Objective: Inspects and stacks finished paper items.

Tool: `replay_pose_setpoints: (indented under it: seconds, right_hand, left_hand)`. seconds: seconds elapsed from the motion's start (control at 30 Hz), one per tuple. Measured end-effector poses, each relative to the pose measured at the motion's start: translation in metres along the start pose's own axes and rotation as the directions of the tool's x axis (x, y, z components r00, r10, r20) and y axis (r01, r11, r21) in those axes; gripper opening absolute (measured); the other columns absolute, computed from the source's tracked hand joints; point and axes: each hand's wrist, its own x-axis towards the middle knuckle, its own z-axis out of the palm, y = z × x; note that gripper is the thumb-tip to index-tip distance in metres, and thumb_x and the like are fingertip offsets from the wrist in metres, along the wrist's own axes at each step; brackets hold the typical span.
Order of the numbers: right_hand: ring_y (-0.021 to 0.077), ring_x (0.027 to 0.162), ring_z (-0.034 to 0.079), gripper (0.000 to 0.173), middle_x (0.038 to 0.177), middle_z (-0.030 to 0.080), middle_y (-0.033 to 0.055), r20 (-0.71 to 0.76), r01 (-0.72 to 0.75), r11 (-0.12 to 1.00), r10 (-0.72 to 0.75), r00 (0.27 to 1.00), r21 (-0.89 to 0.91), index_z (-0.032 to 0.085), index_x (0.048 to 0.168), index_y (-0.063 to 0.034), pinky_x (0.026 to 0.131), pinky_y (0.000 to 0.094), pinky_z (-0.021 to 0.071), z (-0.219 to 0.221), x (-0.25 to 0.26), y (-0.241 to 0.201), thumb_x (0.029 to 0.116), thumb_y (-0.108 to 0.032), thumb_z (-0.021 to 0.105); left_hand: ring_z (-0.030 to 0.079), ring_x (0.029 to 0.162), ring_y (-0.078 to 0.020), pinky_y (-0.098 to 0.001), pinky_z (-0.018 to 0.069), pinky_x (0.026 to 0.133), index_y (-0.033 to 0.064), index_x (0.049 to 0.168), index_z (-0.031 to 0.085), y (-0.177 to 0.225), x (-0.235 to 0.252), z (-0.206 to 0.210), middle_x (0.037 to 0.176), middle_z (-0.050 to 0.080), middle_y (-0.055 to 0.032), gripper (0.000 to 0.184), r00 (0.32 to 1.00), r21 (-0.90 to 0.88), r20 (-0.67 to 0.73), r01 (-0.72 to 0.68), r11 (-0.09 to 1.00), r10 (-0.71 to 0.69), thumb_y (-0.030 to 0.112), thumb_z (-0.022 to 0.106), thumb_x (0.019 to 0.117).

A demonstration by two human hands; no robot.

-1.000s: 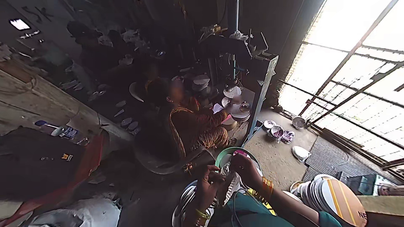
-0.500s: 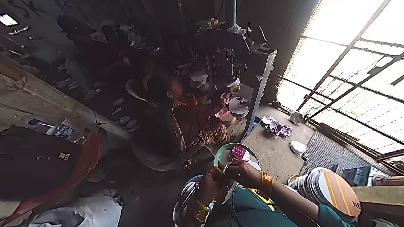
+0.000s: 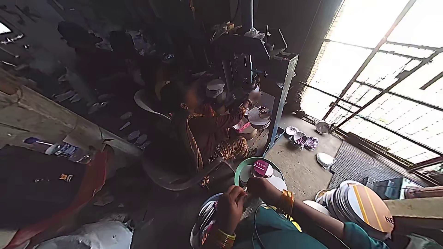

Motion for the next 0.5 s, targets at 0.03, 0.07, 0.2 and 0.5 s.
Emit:
replay_pose_setpoints:
  seconds: [0.03, 0.07, 0.2, 0.5]
  right_hand:
    - [0.0216, 0.083, 0.062, 0.020, 0.088, 0.066, 0.0157, -0.012, 0.038, 0.999, -0.038, 0.999, 0.011, 0.067, 0.102, 0.0081, 0.079, 0.0429, 0.0508, 0.001, -0.002, 0.004, 0.0973, -0.008, 0.057]
    - [0.0198, 0.081, 0.062, 0.020, 0.088, 0.065, 0.0144, -0.029, 0.074, 0.997, -0.074, 0.997, 0.010, 0.066, 0.103, 0.0074, 0.078, 0.0410, 0.0509, 0.002, -0.005, 0.006, 0.0980, -0.008, 0.056]
    - [0.0203, 0.083, 0.063, 0.016, 0.090, 0.066, 0.0170, -0.114, 0.195, 0.980, -0.198, 0.974, -0.033, 0.066, 0.100, 0.0092, 0.080, 0.0383, 0.0518, 0.005, -0.010, 0.004, 0.0978, -0.003, 0.055]
    - [0.0009, 0.082, 0.066, 0.016, 0.090, 0.073, 0.0027, -0.322, 0.168, 0.973, -0.109, 0.940, 0.161, 0.073, 0.104, 0.0044, 0.082, 0.0218, 0.0561, -0.017, -0.010, 0.006, 0.0898, -0.001, 0.068]
  left_hand:
    - [0.072, 0.077, -0.0206, -0.0383, 0.0598, 0.075, -0.0031, 0.092, 0.073, 0.001, 0.001, -0.001, 0.086, 0.073, -0.0123, 0.012, 0.993, -0.076, 0.056, 0.110, 0.991, -0.106, 0.007, 0.070, 0.0875]
    - [0.071, 0.078, -0.0177, -0.0354, 0.0592, 0.076, -0.0040, 0.099, 0.072, 0.000, 0.002, -0.002, 0.088, 0.073, -0.0121, 0.017, 0.977, -0.137, 0.106, 0.198, 0.971, -0.184, 0.010, 0.069, 0.0903]
    - [0.073, 0.091, -0.0218, -0.0397, 0.0592, 0.087, -0.0047, 0.112, 0.070, -0.001, 0.006, -0.003, 0.100, 0.074, -0.0149, 0.029, 0.937, -0.144, 0.232, 0.300, 0.943, -0.262, 0.009, 0.075, 0.0861]
    - [0.066, 0.083, -0.0003, -0.0177, 0.0561, 0.074, -0.0012, 0.097, 0.066, -0.033, -0.001, -0.003, 0.098, 0.071, -0.0002, 0.013, 0.937, -0.657, 0.078, 0.306, 0.689, -0.341, -0.004, 0.058, 0.0876]
